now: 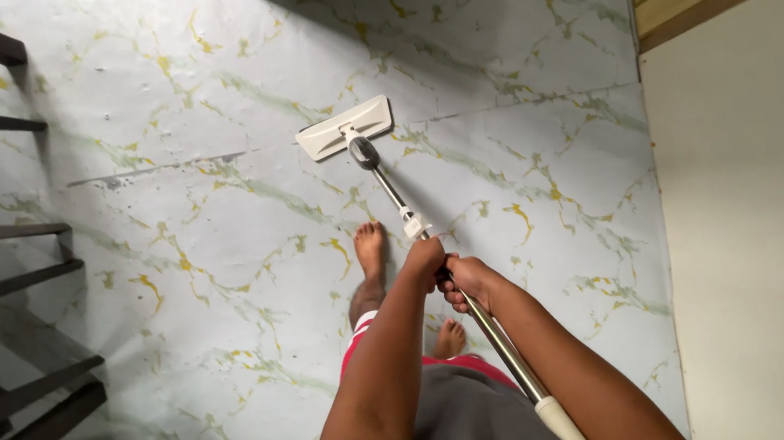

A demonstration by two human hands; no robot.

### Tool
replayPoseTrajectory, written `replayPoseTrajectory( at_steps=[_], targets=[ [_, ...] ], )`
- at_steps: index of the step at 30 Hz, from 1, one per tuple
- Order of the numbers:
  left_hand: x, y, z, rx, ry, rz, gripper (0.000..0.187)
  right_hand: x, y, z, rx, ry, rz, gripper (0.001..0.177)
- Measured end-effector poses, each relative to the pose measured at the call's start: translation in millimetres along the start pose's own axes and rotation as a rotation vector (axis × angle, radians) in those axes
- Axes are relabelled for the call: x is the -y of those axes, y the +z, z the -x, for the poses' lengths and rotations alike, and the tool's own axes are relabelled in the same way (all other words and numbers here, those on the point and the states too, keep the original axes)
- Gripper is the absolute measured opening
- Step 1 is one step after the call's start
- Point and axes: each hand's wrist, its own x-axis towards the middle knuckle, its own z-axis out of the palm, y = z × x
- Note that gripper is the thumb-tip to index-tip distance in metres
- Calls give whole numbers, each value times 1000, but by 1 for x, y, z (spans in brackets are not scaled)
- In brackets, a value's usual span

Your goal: The person mops the floor and arranges the chairs.

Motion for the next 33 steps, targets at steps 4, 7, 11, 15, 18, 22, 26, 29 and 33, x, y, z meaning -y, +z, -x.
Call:
replayPoseTrajectory(
  at_steps=[4,7,11,15,18,22,26,29,33],
  targets=[
    [-50,-27,-13,-6,-18,73,25,46,18,-24,46,27,-18,39],
    [-63,-36,-35,-60,13,-30,39,62,18,-48,35,26,-16,43],
    [-75,-44,-52,-81,59,89,41,82,29,-52,53,8,-252,35],
    [-91,-41,-18,-41,22,-63,45,79,27,-40,28,-16,-377,24],
    [-71,-18,-31,-127,60,-140,42,56,-2,-49,95,17,-329,31],
    [-24,21,-48,-116,85,-114,45,22,-40,-35,69,51,-287,32],
    [2,68,-10,-132,89,-125,43,-7,-72,-1,-11,86,-217,30],
    [21,92,-9,-139,64,-94,44,-16,-87,16,-24,117,-195,32],
    [35,99,-35,-155,81,12,47,-16,-95,8,-16,140,-147,32]
  ],
)
